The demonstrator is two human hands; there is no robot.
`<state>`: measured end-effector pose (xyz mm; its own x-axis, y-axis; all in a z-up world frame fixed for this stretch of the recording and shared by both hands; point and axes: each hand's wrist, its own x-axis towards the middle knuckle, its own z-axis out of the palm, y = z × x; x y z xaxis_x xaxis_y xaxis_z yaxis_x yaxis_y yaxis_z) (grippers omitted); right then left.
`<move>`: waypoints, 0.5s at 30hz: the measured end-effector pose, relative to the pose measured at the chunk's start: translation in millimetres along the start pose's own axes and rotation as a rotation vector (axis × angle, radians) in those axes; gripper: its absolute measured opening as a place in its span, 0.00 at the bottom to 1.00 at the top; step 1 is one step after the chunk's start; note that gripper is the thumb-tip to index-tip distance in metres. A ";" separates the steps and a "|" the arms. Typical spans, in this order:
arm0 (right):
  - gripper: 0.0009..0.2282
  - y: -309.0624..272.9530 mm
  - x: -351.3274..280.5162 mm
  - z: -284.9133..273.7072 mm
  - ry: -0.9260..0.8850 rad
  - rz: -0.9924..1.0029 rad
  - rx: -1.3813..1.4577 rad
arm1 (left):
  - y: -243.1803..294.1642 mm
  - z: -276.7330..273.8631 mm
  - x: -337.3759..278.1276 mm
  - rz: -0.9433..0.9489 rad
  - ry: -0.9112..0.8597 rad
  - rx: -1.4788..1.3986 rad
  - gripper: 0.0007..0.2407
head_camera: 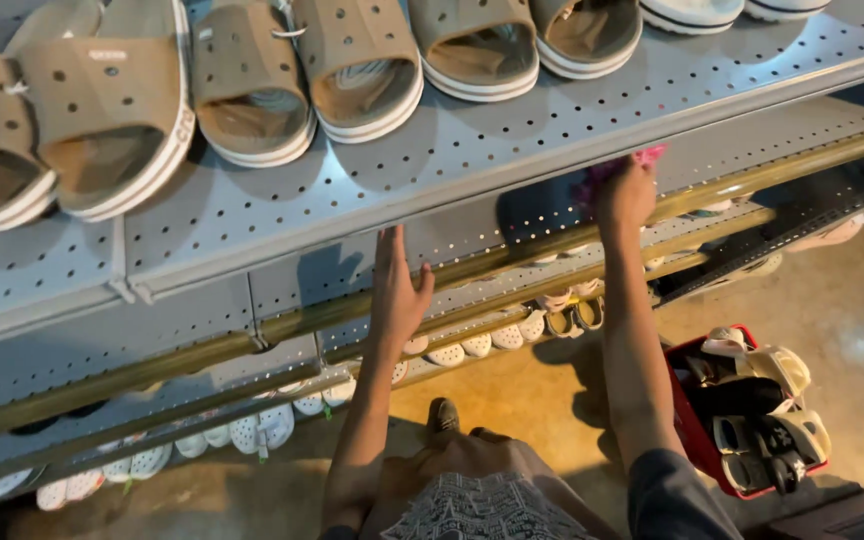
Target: Cleaning and dusting shoes on a shelf using a pink duster.
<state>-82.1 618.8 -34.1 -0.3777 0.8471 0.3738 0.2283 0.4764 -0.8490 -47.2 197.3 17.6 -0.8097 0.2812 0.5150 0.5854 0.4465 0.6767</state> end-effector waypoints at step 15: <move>0.07 14.6 -11.7 -128.3 -0.244 -0.227 -0.501 | -9.8 64.1 6.5 0.062 -0.127 -0.048 0.34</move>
<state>40.8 646.0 -2.9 -0.6481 0.6609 0.3783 0.4908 0.7423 -0.4562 -60.8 249.2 -19.4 -0.7685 0.4140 0.4879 0.6335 0.3848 0.6713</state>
